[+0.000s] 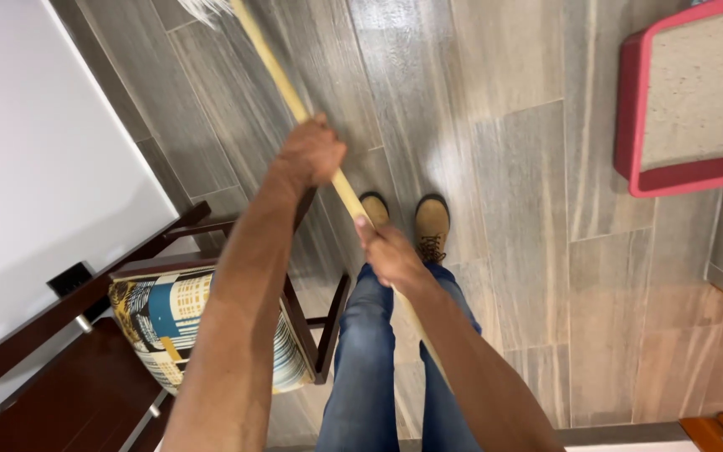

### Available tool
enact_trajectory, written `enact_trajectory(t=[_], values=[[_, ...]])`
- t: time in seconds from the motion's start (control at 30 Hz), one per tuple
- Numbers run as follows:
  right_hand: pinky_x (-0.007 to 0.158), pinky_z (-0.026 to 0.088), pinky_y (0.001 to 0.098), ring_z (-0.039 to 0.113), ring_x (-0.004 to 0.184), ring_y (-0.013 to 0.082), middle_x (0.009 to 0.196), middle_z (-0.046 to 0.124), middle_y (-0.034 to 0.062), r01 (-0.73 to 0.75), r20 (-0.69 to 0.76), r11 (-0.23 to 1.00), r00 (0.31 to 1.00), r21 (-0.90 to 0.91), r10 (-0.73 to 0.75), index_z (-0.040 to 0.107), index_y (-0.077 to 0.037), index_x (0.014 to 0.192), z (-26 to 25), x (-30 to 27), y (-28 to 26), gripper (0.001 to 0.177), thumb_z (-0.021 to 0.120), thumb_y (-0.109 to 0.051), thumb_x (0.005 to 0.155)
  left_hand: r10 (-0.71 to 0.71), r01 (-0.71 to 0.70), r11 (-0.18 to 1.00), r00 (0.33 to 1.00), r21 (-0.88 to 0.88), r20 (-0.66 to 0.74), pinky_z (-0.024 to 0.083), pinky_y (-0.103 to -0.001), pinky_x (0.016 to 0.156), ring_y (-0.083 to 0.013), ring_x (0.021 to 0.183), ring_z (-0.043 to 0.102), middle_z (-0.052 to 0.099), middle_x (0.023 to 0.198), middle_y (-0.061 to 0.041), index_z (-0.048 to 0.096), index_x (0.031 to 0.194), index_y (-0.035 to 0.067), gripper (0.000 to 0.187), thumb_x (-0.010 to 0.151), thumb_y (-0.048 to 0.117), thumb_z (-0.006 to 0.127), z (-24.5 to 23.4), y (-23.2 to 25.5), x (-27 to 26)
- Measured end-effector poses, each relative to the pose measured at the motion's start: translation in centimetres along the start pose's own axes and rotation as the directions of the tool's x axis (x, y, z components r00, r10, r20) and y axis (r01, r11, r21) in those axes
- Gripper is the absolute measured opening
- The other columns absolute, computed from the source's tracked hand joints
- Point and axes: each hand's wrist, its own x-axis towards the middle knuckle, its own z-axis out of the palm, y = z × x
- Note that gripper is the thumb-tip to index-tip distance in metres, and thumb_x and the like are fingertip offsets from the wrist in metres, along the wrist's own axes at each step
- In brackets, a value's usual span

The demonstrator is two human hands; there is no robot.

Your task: The person mops the floor with a string mop, moving from a bedroom area past a purple bed and a clothing rack, through a doorway, and into a dining area with a table and chairs. The person continues mopping along walls and around furniture, then dips the mop into a blue bucket near the end.

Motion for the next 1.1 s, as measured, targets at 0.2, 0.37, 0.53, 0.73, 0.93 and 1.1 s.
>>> enact_trajectory(t=[0.2, 0.37, 0.53, 0.73, 0.93, 1.1], values=[[0.039, 0.025, 0.0337, 0.03, 0.045, 0.013, 0.064, 0.038, -0.0022, 0.093, 0.012, 0.983, 0.995, 0.159, -0.096, 0.049, -0.016, 0.087, 2.0, 8.7, -4.9, 0.058, 0.048, -0.067, 0.116, -0.04, 0.106, 0.987, 0.894, 0.123, -0.446, 0.044, -0.04, 0.11, -0.0188, 0.101, 0.068, 0.078, 0.081, 0.003, 0.086, 0.087, 0.026, 0.035, 0.116, 0.039, 0.072, 4.7, -9.2, 4.9], [0.035, 0.027, 0.0334, 0.035, 0.044, 0.0136, 0.065, 0.045, 0.0004, 0.172, -0.015, 0.979, 0.985, 0.109, -0.171, 0.053, -0.014, 0.089, 2.3, 18.3, -6.6, 0.061, 0.048, -0.071, 0.112, -0.115, 0.22, 0.968, 0.822, 0.124, -0.557, 0.051, -0.041, 0.111, -0.0244, 0.114, 0.064, 0.078, 0.096, 0.003, 0.087, 0.095, 0.027, 0.024, 0.107, 0.037, 0.07, 7.5, -15.2, 9.9], [0.033, 0.027, 0.0354, 0.034, 0.042, 0.0149, 0.06, 0.042, 0.0004, 0.276, -0.012, 0.961, 0.961, 0.036, -0.276, 0.049, -0.016, 0.081, 2.1, 25.1, -9.7, 0.064, 0.044, -0.07, 0.115, -0.175, 0.285, 0.958, 0.683, 0.038, -0.709, 0.05, -0.041, 0.111, -0.0273, 0.127, 0.059, 0.082, 0.116, 0.004, 0.092, 0.102, 0.027, 0.03, 0.095, 0.056, 0.086, 11.0, -21.1, 14.9], [0.036, 0.037, 0.0322, 0.044, 0.051, 0.0161, 0.076, 0.047, 0.0006, 0.315, -0.008, 0.929, 0.947, -0.194, -0.322, 0.058, -0.01, 0.103, 1.1, 28.3, -16.2, 0.061, 0.036, -0.066, 0.117, -0.244, 0.424, 0.905, 0.56, 0.021, -0.792, 0.033, -0.049, 0.147, -0.0381, 0.138, 0.063, 0.079, 0.114, -0.01, 0.086, 0.12, 0.011, 0.021, 0.102, 0.007, 0.076, 12.2, -27.2, 18.9], [0.04, 0.041, 0.0325, 0.04, 0.044, 0.0143, 0.07, 0.045, -0.001, 0.334, 0.054, 0.864, 0.939, -0.376, -0.34, 0.057, -0.01, 0.102, 0.6, 29.0, -20.7, 0.059, 0.035, -0.06, 0.124, -0.347, 0.345, 0.919, 0.484, -0.189, -0.804, 0.03, -0.047, 0.148, -0.0396, 0.138, 0.066, 0.076, 0.114, -0.019, 0.083, 0.104, 0.003, 0.024, 0.081, 0.004, 0.09, 12.7, -30.8, 19.8], [0.039, 0.042, 0.0366, 0.041, 0.04, 0.015, 0.063, 0.048, 0.0008, 0.345, 0.101, 0.824, 0.936, -0.45, -0.337, 0.065, 0.0, 0.117, 0.9, 29.7, -22.6, 0.061, 0.039, -0.054, 0.126, -0.521, 0.293, 0.852, 0.381, -0.435, -0.764, 0.039, -0.05, 0.139, -0.0501, 0.156, 0.05, 0.07, 0.134, -0.02, 0.077, 0.101, 0.007, 0.017, 0.087, -0.001, 0.083, 14.5, -32.2, 20.4]])
